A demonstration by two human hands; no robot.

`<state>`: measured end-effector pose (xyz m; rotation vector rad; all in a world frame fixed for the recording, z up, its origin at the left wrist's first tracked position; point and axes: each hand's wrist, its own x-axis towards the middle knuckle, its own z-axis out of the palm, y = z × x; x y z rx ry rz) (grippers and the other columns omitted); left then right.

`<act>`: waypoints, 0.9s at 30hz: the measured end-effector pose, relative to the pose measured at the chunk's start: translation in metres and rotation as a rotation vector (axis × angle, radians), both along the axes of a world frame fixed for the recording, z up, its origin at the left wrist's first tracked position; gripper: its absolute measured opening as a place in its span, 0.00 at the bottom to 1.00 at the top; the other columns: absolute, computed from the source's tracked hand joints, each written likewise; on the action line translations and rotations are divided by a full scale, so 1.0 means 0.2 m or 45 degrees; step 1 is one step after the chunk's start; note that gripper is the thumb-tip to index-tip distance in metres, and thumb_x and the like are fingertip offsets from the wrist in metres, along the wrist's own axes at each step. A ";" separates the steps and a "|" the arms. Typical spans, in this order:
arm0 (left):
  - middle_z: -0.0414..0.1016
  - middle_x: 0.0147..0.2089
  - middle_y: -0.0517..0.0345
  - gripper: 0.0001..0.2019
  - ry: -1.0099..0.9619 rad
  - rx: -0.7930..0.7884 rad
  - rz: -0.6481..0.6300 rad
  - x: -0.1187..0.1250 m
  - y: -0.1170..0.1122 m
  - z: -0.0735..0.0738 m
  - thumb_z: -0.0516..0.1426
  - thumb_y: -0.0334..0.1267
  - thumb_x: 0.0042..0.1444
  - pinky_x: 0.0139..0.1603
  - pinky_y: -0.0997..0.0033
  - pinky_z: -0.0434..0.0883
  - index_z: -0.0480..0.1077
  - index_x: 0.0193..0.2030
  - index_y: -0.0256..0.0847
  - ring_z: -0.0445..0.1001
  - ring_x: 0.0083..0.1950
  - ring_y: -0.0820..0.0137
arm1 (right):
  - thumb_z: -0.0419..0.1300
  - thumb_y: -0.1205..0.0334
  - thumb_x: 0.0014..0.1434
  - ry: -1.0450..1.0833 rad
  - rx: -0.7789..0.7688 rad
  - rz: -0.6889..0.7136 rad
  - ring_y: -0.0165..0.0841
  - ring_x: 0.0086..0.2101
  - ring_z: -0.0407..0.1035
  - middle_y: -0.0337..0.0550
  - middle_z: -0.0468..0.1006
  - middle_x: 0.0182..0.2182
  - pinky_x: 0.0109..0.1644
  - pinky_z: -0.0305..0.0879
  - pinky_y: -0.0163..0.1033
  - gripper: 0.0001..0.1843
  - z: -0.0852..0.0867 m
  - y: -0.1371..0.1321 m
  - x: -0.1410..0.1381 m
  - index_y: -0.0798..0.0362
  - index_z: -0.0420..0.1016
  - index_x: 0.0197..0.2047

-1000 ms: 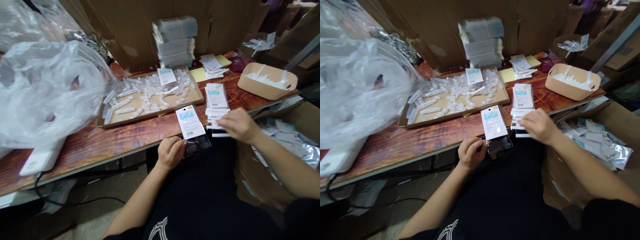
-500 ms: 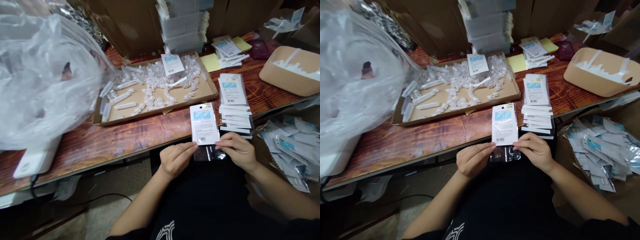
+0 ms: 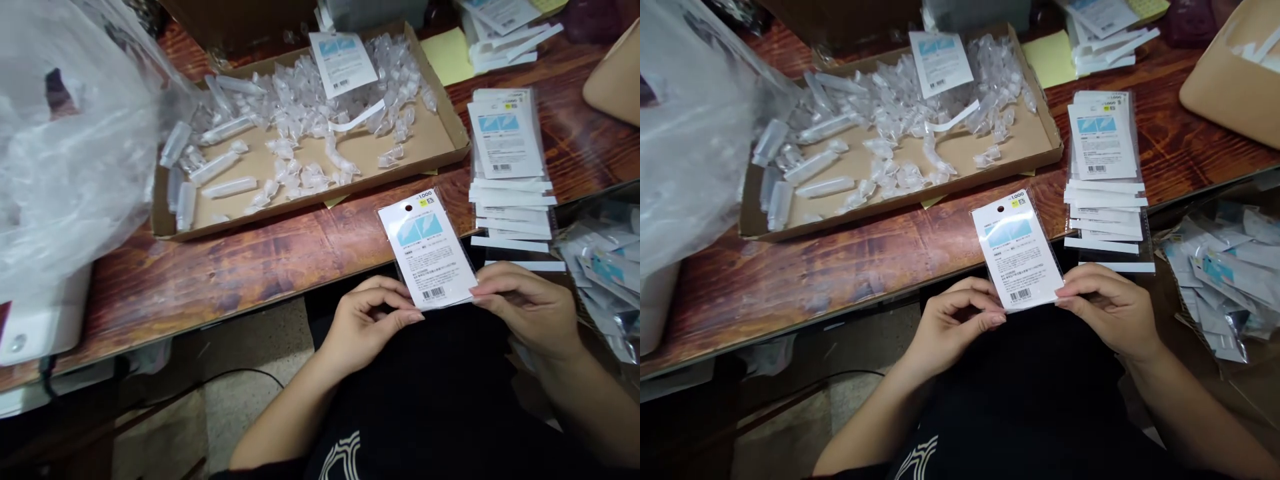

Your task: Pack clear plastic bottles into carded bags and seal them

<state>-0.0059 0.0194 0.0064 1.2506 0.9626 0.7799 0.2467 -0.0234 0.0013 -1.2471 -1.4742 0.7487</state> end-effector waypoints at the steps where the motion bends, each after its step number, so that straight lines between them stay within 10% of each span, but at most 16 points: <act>1: 0.82 0.41 0.51 0.04 -0.060 -0.069 0.043 0.01 -0.01 -0.01 0.73 0.40 0.51 0.30 0.73 0.76 0.84 0.30 0.46 0.80 0.38 0.68 | 0.73 0.69 0.56 0.040 -0.016 0.002 0.35 0.33 0.78 0.39 0.83 0.33 0.32 0.77 0.41 0.11 0.00 0.00 -0.01 0.41 0.86 0.39; 7: 0.83 0.33 0.55 0.05 -0.225 -0.238 0.234 0.06 -0.06 -0.04 0.75 0.37 0.46 0.41 0.69 0.80 0.84 0.27 0.46 0.80 0.34 0.71 | 0.77 0.64 0.51 0.269 -0.140 -0.064 0.31 0.30 0.76 0.38 0.82 0.29 0.32 0.75 0.36 0.07 -0.04 0.01 -0.04 0.44 0.85 0.32; 27: 0.72 0.23 0.65 0.27 -0.330 -0.248 0.694 0.14 -0.06 -0.07 0.75 0.33 0.41 0.31 0.80 0.77 0.57 0.17 0.38 0.75 0.24 0.79 | 0.78 0.63 0.48 0.486 -0.306 -0.439 0.29 0.29 0.75 0.37 0.80 0.28 0.34 0.75 0.37 0.11 -0.07 0.04 -0.13 0.49 0.79 0.25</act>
